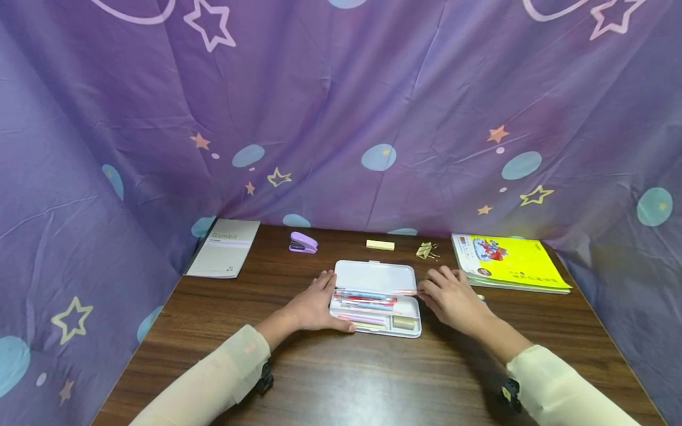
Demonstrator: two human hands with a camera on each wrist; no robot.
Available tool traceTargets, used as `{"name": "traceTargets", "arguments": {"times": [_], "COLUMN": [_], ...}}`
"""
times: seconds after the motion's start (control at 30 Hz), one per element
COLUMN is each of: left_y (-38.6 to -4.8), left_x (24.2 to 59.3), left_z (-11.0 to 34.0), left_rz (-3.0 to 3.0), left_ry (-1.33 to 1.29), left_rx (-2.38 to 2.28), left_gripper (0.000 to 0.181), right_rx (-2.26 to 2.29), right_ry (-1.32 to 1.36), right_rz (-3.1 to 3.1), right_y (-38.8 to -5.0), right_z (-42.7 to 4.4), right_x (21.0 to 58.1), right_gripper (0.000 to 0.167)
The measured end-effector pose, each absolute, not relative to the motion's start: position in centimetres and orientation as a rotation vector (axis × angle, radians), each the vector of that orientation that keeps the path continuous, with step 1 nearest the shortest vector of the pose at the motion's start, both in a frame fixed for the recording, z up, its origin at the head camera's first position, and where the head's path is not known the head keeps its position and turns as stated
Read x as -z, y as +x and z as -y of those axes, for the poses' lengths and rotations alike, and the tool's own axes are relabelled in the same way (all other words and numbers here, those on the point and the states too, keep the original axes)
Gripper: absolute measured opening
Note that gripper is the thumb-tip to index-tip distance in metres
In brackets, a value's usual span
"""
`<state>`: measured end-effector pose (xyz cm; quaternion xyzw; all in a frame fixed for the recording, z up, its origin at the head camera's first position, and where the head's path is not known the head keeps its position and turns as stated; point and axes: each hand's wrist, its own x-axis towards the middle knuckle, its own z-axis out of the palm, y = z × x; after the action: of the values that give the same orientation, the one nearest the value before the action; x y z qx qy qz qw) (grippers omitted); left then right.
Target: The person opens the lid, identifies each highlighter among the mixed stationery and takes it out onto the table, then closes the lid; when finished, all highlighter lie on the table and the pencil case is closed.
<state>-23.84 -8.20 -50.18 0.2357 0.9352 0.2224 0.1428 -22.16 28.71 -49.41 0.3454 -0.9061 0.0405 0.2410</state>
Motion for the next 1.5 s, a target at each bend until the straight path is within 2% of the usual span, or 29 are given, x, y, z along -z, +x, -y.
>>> {"name": "traceTargets", "arguments": {"times": [0.47,0.87,1.5], "left_y": [-23.8,-23.8,-23.9], "left_x": [50.3,50.2,50.3], "left_z": [8.2,8.2,8.2], "left_rz": [-2.690,-2.692,-2.683], "left_ry": [0.665,0.667,0.665], "left_rx": [-0.645,-0.645,-0.646], "left_gripper": [0.146,0.146,0.146], "right_rx": [-0.045,-0.041,0.057], "right_ry": [0.864,0.803,0.847], "right_rz": [2.539,2.553,2.488], "right_y": [-21.3,-20.4,-19.9], "right_z": [-32.4,-35.1,-36.2], "right_x": [49.3,50.3,51.5], "right_gripper": [0.028,0.022,0.027]}}
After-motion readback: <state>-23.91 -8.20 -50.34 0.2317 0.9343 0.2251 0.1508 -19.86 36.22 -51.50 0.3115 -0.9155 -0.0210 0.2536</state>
